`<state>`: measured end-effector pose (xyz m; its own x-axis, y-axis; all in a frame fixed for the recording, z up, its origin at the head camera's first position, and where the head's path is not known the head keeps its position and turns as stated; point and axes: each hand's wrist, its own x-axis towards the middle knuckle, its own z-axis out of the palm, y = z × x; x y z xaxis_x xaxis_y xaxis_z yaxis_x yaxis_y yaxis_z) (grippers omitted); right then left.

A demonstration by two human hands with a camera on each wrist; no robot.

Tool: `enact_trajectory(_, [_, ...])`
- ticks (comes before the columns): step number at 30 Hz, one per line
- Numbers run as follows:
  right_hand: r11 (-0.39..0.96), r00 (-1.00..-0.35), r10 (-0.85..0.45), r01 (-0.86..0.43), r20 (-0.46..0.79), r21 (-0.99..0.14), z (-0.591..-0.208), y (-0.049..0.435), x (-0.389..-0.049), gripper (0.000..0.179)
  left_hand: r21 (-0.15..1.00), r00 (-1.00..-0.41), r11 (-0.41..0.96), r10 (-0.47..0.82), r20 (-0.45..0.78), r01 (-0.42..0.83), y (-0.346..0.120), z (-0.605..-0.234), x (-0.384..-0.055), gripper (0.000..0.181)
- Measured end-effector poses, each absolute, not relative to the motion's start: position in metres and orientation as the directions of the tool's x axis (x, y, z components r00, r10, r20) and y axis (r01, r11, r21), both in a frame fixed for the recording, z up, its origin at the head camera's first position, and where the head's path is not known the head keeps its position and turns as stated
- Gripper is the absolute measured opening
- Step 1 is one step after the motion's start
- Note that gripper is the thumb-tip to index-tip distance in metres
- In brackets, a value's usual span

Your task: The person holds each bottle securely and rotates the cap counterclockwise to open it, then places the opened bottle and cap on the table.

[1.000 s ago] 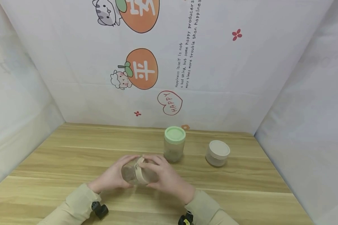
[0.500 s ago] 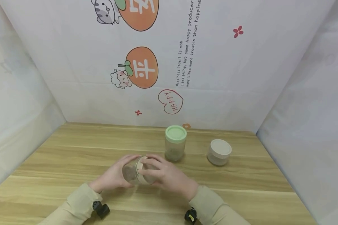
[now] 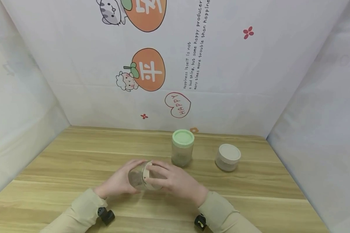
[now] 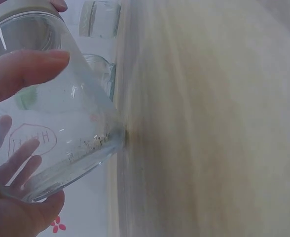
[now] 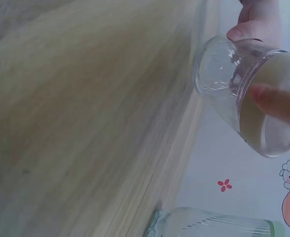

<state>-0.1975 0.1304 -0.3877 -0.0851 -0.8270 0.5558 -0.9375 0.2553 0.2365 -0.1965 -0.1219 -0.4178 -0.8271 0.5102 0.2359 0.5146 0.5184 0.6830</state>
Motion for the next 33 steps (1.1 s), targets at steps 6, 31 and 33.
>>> enact_trajectory(6, [0.395, -0.274, -0.708, -0.918, 0.651, 0.044, -0.387, 0.131, -0.194, 0.068, 0.671, -0.812, 0.504, 0.519, 0.268, 0.544, -0.119, -0.418, -0.196, 0.099])
enact_trajectory(31, [0.734, -0.877, -0.362, -0.477, 0.315, -0.484, -0.386, 0.101, -0.17, 0.066, 0.663, -0.806, 0.504, 0.527, 0.271, 0.553, -0.119, -0.416, -0.193, 0.099])
enact_trajectory(33, [0.74, -0.879, -0.361, -0.474, 0.312, -0.478, -0.386, 0.1, -0.17, 0.066, 0.667, -0.807, 0.504, 0.529, 0.264, 0.549, -0.12, -0.416, -0.193, 0.099])
